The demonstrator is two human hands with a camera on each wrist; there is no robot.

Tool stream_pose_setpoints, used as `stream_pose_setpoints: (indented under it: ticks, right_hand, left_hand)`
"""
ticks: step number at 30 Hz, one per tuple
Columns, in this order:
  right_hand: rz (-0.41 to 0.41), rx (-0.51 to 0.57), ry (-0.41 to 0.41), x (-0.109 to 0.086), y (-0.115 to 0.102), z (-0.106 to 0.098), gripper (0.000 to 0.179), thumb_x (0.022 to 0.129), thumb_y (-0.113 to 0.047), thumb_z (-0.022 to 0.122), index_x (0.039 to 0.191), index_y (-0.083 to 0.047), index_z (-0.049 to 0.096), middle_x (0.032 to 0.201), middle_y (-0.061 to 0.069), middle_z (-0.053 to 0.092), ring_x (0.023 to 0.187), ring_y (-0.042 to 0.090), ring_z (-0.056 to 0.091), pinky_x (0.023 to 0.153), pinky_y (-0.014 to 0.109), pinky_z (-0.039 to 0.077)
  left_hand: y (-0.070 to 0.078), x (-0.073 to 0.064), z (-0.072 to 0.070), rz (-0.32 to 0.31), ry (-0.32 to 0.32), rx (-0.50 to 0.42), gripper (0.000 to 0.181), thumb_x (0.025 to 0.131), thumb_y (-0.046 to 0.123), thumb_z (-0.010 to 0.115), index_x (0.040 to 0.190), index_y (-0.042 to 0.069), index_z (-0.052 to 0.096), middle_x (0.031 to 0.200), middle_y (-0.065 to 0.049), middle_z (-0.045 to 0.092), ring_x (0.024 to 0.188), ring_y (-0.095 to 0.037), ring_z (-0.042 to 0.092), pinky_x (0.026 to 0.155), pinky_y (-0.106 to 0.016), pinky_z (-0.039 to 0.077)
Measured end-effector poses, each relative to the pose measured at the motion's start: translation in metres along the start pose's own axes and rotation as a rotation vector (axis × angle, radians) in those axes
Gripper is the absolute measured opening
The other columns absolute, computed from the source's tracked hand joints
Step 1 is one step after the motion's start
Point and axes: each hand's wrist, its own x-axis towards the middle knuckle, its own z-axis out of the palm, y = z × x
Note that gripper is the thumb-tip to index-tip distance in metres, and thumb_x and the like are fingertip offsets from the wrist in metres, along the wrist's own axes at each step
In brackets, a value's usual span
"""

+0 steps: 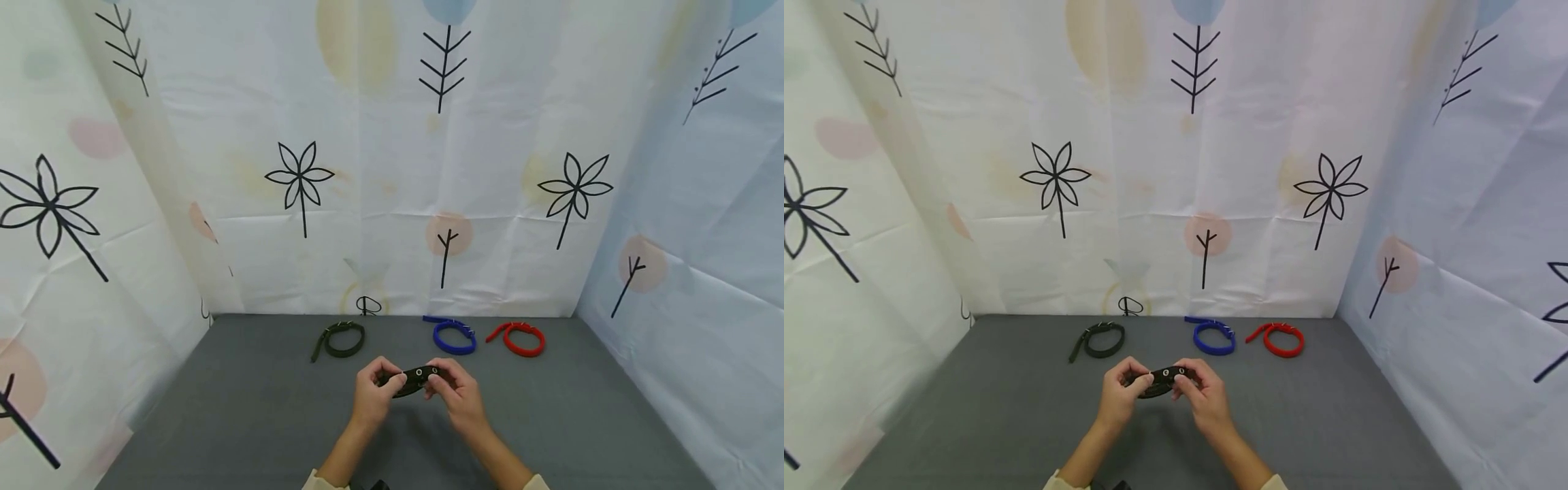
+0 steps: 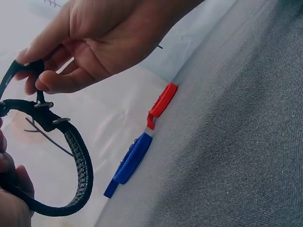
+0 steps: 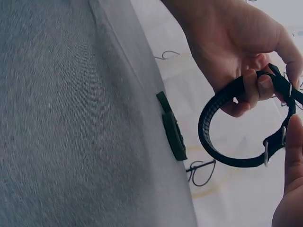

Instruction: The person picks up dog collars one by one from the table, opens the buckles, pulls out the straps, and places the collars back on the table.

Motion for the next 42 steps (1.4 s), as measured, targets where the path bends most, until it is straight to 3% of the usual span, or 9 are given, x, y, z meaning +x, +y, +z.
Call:
stream_pose_setpoints:
  ticks: [5,8,13,16,20,23,26,33,42]
  right_hand:
    - [0.086,0.152,0.031,-0.003,0.002,0.002,0.016,0.097,0.009,0.05,0.11,0.017,0.051,0.088,0.013,0.058,0.075,0.013,0.061,0.064,0.031,0.055]
    - [0.078,0.135,0.02,-0.003,0.002,0.001,0.015,0.095,0.011,0.051,0.109,0.017,0.051,0.091,0.014,0.057,0.075,0.013,0.06,0.06,0.03,0.054]
    - [-0.123,-0.215,-0.087,0.004,0.003,-0.006,0.023,0.086,0.012,0.064,0.107,0.002,0.065,0.099,0.014,0.059,0.067,0.013,0.054,0.049,0.025,0.047]
    - [-0.246,-0.424,-0.148,0.009,0.003,-0.01,0.029,0.081,0.006,0.074,0.107,-0.005,0.07,0.098,0.006,0.063,0.063,0.007,0.049,0.051,0.019,0.044]
    - [-0.341,-0.676,-0.17,0.012,-0.001,-0.01,0.03,0.075,-0.004,0.082,0.103,-0.011,0.073,0.092,-0.004,0.062,0.06,0.0,0.045,0.053,0.014,0.04]
    - [-0.388,-0.852,-0.161,0.012,-0.005,-0.009,0.031,0.07,-0.009,0.086,0.099,-0.014,0.074,0.089,-0.006,0.06,0.062,0.001,0.049,0.054,0.014,0.041]
    - [-0.442,-0.947,-0.162,0.012,-0.005,-0.009,0.032,0.068,-0.011,0.088,0.097,-0.014,0.075,0.088,-0.005,0.06,0.066,0.005,0.055,0.056,0.018,0.045]
    - [-0.496,-0.865,-0.132,0.011,-0.002,-0.009,0.026,0.074,-0.007,0.082,0.099,-0.01,0.074,0.094,-0.001,0.067,0.082,0.014,0.062,0.069,0.027,0.052]
    - [-0.57,-0.762,-0.068,0.007,0.005,-0.008,0.017,0.092,-0.019,0.067,0.102,-0.006,0.072,0.099,0.002,0.069,0.077,0.015,0.059,0.068,0.024,0.048]
  left_hand:
    - [-0.003,0.0,-0.001,0.008,0.013,-0.008,0.004,0.078,-0.009,0.065,0.078,-0.006,0.062,0.071,-0.004,0.061,0.063,-0.007,0.056,0.058,-0.024,0.048]
    - [-0.015,0.002,-0.003,0.033,0.017,0.012,0.006,0.077,-0.009,0.066,0.077,-0.004,0.062,0.071,-0.005,0.061,0.062,-0.007,0.054,0.057,-0.024,0.047]
    - [-0.04,0.008,-0.009,0.087,0.026,0.168,0.015,0.076,-0.003,0.072,0.076,0.01,0.065,0.069,0.003,0.061,0.06,-0.008,0.053,0.054,-0.024,0.045]
    - [-0.044,0.009,-0.011,0.176,0.013,0.262,0.019,0.075,0.001,0.074,0.075,0.017,0.064,0.069,0.008,0.061,0.059,-0.008,0.054,0.053,-0.025,0.045]
    - [-0.046,0.011,-0.009,0.287,-0.013,0.359,0.022,0.075,0.004,0.075,0.076,0.021,0.062,0.07,0.012,0.06,0.059,-0.005,0.053,0.055,-0.025,0.045]
    - [-0.046,0.011,-0.007,0.333,-0.002,0.421,0.022,0.073,0.005,0.076,0.075,0.022,0.061,0.069,0.014,0.059,0.06,-0.004,0.05,0.058,-0.026,0.043]
    - [-0.046,0.012,-0.005,0.352,0.021,0.451,0.023,0.071,0.005,0.076,0.074,0.022,0.061,0.069,0.015,0.059,0.059,-0.003,0.048,0.06,-0.027,0.041]
    - [-0.045,0.011,-0.004,0.341,0.001,0.384,0.023,0.073,0.003,0.074,0.075,0.02,0.06,0.069,0.014,0.058,0.058,-0.003,0.052,0.052,-0.024,0.045]
    - [-0.044,0.008,-0.002,0.283,-0.004,0.31,0.025,0.075,0.0,0.074,0.075,0.021,0.061,0.069,0.012,0.059,0.055,-0.005,0.053,0.05,-0.025,0.046]
